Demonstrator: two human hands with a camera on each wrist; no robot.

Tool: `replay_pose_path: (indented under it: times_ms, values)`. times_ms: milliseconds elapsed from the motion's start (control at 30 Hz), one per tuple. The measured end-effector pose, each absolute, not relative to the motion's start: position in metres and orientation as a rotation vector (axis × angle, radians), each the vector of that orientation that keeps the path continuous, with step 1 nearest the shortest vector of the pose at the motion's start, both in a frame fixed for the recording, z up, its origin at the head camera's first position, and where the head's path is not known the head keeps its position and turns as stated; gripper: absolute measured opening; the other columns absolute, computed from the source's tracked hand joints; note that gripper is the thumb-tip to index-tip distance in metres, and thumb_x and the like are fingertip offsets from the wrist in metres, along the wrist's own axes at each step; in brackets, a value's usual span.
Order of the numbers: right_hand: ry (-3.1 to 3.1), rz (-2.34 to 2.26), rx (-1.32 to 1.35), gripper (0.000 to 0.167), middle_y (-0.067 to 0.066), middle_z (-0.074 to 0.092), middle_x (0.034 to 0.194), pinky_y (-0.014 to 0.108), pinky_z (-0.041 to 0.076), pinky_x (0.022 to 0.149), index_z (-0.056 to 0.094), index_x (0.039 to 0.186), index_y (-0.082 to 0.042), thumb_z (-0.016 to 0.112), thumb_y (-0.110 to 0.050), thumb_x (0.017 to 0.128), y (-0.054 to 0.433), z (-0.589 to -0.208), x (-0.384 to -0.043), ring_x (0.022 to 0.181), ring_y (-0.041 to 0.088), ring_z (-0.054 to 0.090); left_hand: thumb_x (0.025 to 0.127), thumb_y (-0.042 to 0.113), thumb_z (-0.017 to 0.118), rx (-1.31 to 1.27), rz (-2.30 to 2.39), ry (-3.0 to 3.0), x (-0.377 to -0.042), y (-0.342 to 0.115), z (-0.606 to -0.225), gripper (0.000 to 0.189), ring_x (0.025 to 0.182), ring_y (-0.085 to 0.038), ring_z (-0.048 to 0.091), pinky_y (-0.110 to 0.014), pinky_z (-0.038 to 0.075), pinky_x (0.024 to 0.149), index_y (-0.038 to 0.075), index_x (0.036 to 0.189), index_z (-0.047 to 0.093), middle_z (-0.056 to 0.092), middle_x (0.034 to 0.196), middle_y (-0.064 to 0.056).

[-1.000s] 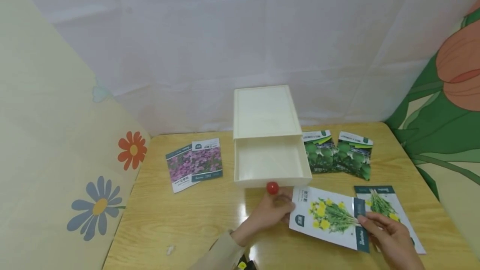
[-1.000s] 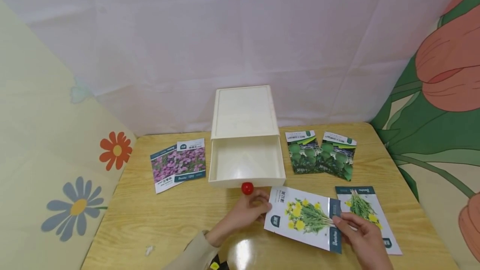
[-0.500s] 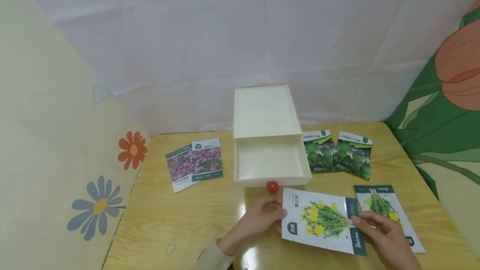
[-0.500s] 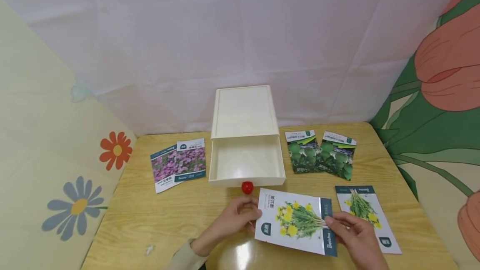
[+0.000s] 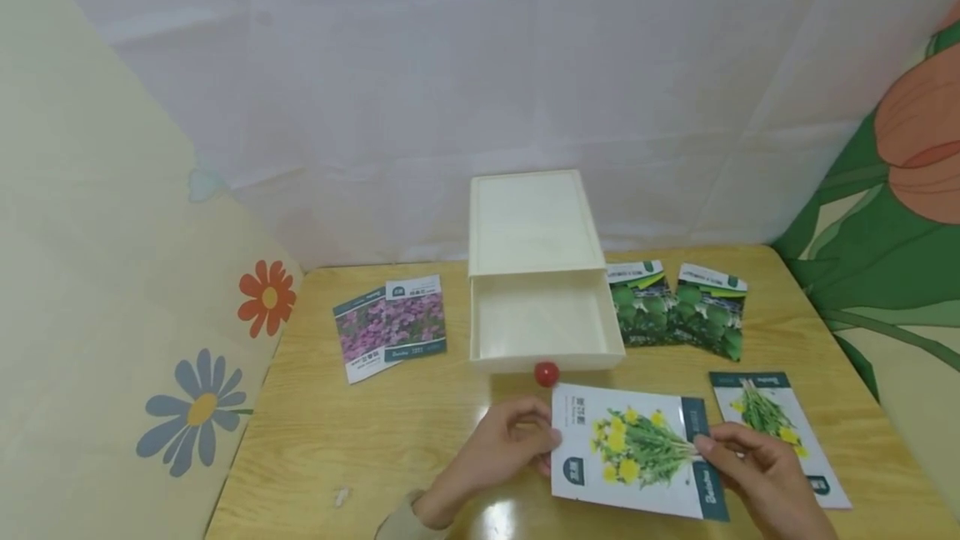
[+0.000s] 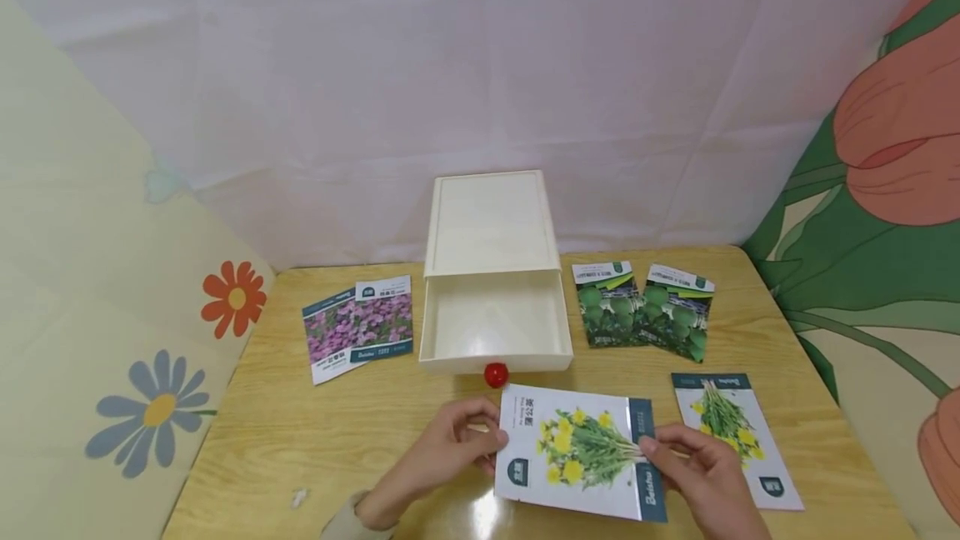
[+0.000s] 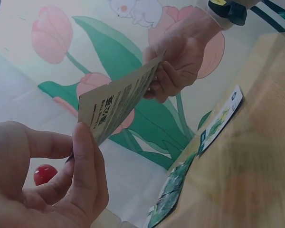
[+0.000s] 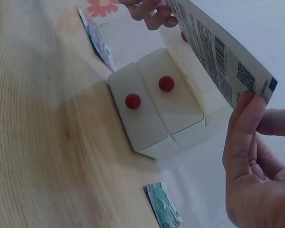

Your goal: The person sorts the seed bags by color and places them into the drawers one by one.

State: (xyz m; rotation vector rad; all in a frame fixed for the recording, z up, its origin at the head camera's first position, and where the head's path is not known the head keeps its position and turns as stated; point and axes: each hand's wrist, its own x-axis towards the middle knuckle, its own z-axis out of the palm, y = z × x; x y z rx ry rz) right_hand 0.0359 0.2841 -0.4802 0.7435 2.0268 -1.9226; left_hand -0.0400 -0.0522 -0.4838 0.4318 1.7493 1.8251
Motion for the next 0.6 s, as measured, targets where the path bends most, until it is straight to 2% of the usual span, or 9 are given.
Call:
replay_pose_path:
  times_ms: [133, 267, 333, 500, 600]
  values:
    - [2.028, -1.968, 0.731, 0.014, -0.004, 0.074, 0.095, 0.031, 0.067, 0.075, 0.078, 0.109, -0.002, 0.068, -0.012, 0.106, 0.282, -0.478, 0.037, 0.087, 0.012, 0.072, 0.098, 0.004, 0.071, 0.445, 1.829, 1.735, -0.039, -0.055, -0.476, 0.017, 0.067, -0.009, 0.072, -0.03, 0.068, 0.064, -0.006, 0.112, 0.068, 0.075, 0.098, -0.008]
    - [2.032, -1.931, 0.732, 0.013, -0.005, 0.073, 0.095, 0.031, 0.067, 0.077, 0.078, 0.109, -0.004, 0.068, -0.012, 0.105, 0.28, -0.473, 0.037, 0.087, 0.011, 0.071, 0.099, 0.005, 0.07, 0.438, 1.821, 1.719, -0.036, -0.057, -0.469, 0.015, 0.064, -0.008, 0.071, -0.025, 0.065, 0.06, -0.005, 0.11, 0.068, 0.074, 0.095, -0.006]
    - [2.037, -1.923, 0.727, 0.013, -0.004, 0.072, 0.094, 0.031, 0.067, 0.077, 0.078, 0.108, -0.004, 0.068, -0.012, 0.105, 0.28, -0.472, 0.037, 0.086, 0.012, 0.071, 0.099, 0.005, 0.071, 0.427, 1.815, 1.715, -0.034, -0.058, -0.467, 0.015, 0.064, -0.009, 0.071, -0.029, 0.067, 0.061, -0.004, 0.11, 0.068, 0.074, 0.095, -0.006]
    - [2.047, -1.959, 0.684, 0.014, -0.002, 0.073, 0.092, 0.032, 0.067, 0.073, 0.076, 0.107, -0.001, 0.066, -0.01, 0.106, 0.28, -0.471, 0.041, 0.081, 0.013, 0.07, 0.099, 0.004, 0.07, 0.403, 1.832, 1.688, -0.03, -0.061, -0.461, 0.016, 0.064, -0.008, 0.071, -0.026, 0.066, 0.061, -0.005, 0.111, 0.068, 0.075, 0.097, -0.005]
    - [2.053, -1.986, 0.65, 0.014, -0.003, 0.072, 0.09, 0.031, 0.065, 0.07, 0.076, 0.106, -0.001, 0.065, -0.01, 0.107, 0.278, -0.47, 0.042, 0.078, 0.013, 0.067, 0.099, 0.004, 0.069, 0.398, 1.849, 1.676, -0.029, -0.062, -0.456, 0.017, 0.063, -0.006, 0.07, -0.02, 0.063, 0.059, -0.007, 0.111, 0.067, 0.074, 0.096, -0.004]
